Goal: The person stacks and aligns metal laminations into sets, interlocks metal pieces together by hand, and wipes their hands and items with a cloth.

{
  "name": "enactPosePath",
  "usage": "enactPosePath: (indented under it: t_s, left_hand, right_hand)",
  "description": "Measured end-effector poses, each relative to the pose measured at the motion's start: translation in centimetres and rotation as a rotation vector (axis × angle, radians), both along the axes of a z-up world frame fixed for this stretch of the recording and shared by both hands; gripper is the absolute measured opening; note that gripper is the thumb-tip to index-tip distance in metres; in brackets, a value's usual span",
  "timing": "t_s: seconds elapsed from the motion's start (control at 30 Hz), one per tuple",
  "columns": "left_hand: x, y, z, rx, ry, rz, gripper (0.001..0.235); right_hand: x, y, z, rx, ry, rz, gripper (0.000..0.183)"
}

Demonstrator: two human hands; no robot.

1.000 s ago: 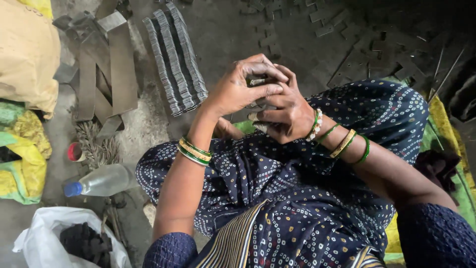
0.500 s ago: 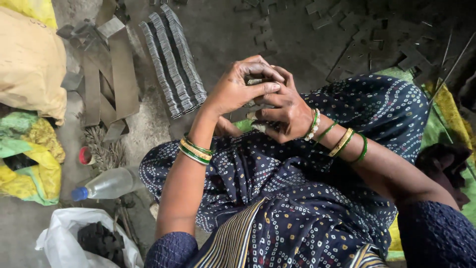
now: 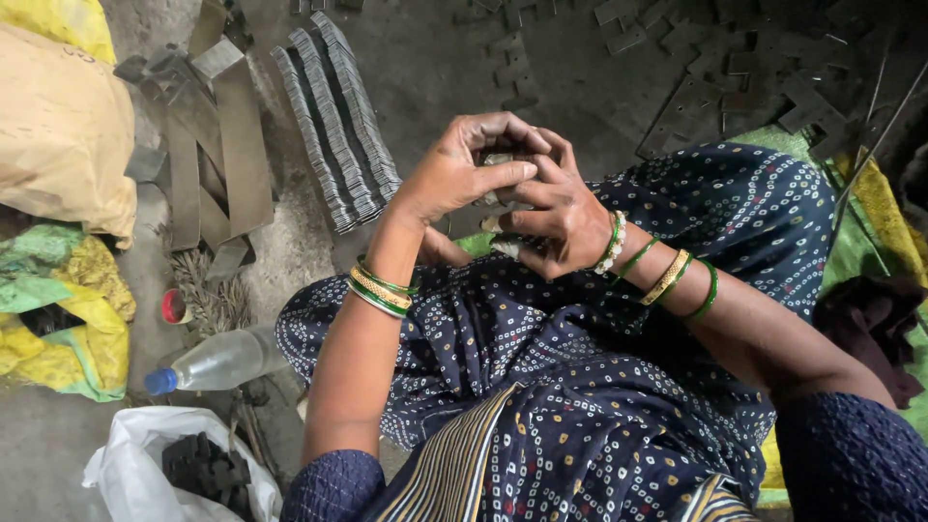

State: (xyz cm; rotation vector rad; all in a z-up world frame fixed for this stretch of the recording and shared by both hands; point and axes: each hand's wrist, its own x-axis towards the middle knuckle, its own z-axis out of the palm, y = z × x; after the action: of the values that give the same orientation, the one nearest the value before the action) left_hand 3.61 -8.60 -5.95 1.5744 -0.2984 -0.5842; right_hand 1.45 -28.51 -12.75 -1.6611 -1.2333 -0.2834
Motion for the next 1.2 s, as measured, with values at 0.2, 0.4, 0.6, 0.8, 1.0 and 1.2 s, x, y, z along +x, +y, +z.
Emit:
enactPosePath:
  t_s: [0.2,0.4,0.6,0.8,1.0,1.2]
  left_hand:
    - [0.0,-0.2,-0.7,-0.008,-0.003,0.02,0.013]
    - [0.2,-0.1,-1.3,-0.044,0.042,0.029,0.01]
    - [0.3,-0.1,-1.6,-0.04,0.046,0.036,0.009]
    - [0.4,-0.2,-1.4,-0.015,-0.008,0.023,0.008]
    - [0.4,-0.6,-0.4,0.002,-0.025,-0.029,0.014]
    - [0.6,-0.7,-0.4,0.036,-0.072,-0.073,0.014]
  right_hand:
    - [0.0,-0.2,-0.2,-0.006,0.009,0.002,0.038]
    - [0.0,-0.2,-0.2,0.002,0.012,0.0,0.037]
    - [0.1,-0.2,-0.3,0.01,0.007,-0.015,0.037]
    - [0.1,-0.2,-0.4,-0.005,0.016,0.002,0.039]
    - [0.1,-0.3,-0.6,-0.006,0.057,0.012,0.044]
    - [0.1,-0.3,-1.1,0.003,0.04,0.007,0.041]
